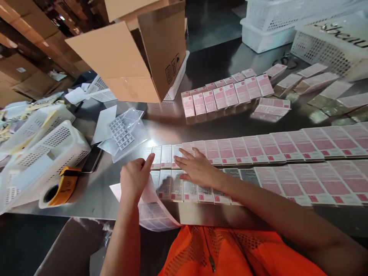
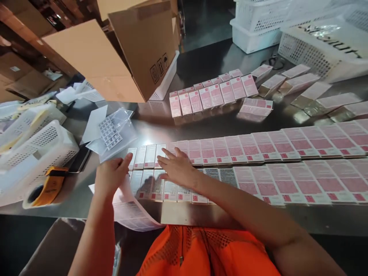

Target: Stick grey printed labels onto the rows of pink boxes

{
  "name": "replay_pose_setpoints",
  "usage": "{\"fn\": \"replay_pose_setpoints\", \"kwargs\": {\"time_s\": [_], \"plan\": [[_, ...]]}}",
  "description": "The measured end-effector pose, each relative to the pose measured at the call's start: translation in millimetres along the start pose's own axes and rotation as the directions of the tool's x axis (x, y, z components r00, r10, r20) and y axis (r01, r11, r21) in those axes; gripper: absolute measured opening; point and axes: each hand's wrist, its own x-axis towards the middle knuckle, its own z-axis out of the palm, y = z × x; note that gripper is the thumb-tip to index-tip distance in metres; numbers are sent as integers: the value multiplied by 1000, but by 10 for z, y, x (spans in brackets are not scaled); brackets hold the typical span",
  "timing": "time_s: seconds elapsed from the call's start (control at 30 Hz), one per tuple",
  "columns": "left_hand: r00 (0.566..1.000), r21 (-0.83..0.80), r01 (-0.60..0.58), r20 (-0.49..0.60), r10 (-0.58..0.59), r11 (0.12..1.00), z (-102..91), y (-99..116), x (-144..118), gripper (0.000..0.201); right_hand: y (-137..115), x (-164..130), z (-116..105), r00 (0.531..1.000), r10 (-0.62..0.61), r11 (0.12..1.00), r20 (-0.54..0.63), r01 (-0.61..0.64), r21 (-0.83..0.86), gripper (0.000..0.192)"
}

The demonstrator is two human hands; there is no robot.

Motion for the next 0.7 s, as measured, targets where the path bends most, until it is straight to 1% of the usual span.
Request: {"fn": "replay_pose_setpoints", "kwargs": {"time_s": [0.03,0.07,0.1,0.13,0.17,0.2,0.23,0.27,0.3,0.33,0.37,0.4,0.43,0.47,0.5,0.53,0.57,0.6,0.63,0.67,0.7], "plan": [[998,-9,15,-67,-16,1000,-60,-13,-86,58,-74,-9,-2,1000,20,999,-22,-19,37,33],[990,-22,16,-141,-19,1000,-103,-6,-172,56,-168,-13,-27,997,45,993,-55,-38,111,36],[978,-35,4,-210,-11,999,-131,21,-254,55,-277,-14,-68,995,65,973,-78,-46,227,43],[963,-46,-22,-268,9,999,-148,60,-327,54,-394,-12,-112,994,77,925,-83,-40,377,54],[950,-59,-53,-310,32,997,-158,105,-388,53,-509,-10,-151,997,62,837,-46,-27,546,66],[941,-76,-82,-334,52,994,-168,142,-436,53,-614,-10,-179,998,56,722,-4,-38,691,69],[926,-103,-107,-373,61,989,-181,160,-475,51,-699,-14,-192,997,74,612,16,-58,789,65],[902,-137,-126,-429,56,983,-199,150,-505,48,-758,-23,-191,994,111,522,25,-79,849,58],[860,-181,-146,-509,34,972,-219,106,-530,42,-790,-37,-182,986,167,464,15,-93,881,51],[801,-240,-169,-598,-9,956,-237,28,-550,35,-795,-56,-169,976,220,435,-4,-94,896,45],[743,-316,-200,-666,-67,928,-248,-79,-565,33,-780,-79,-157,967,253,422,-24,-88,902,43],[700,-414,-249,-702,-133,876,-249,-206,-576,42,-753,-103,-149,964,263,416,-34,-81,906,42],[730,-541,-288,-658,-184,791,-235,-339,-583,57,-722,-127,-145,966,257,415,-37,-76,907,41],[828,-701,-309,-531,-180,643,-208,-465,-589,69,-695,-148,-144,968,249,418,-37,-73,906,41],[934,-846,-252,-340,-112,469,-168,-574,-597,78,-678,-165,-143,970,239,430,-33,-76,900,41],[989,-934,-133,-149,-24,332,-121,-656,-611,83,-674,-176,-141,972,232,456,-29,-82,886,40],[999,-972,-10,1,47,234,-71,-709,-632,81,-683,-182,-138,969,242,509,-52,-82,857,38],[993,-980,81,94,69,181,-22,-734,-662,74,-705,-184,-133,958,264,590,-112,-69,804,36],[991,-980,119,126,37,161,20,-734,-699,62,-737,-183,-128,936,283,688,-210,-45,724,33],[994,-980,113,111,-24,165,52,-716,-740,49,-775,-181,-126,900,284,785,-331,-20,619,32],[994,-979,87,73,-82,183,72,-687,-782,37,-818,-179,-129,856,258,864,-449,4,504,32]]}}
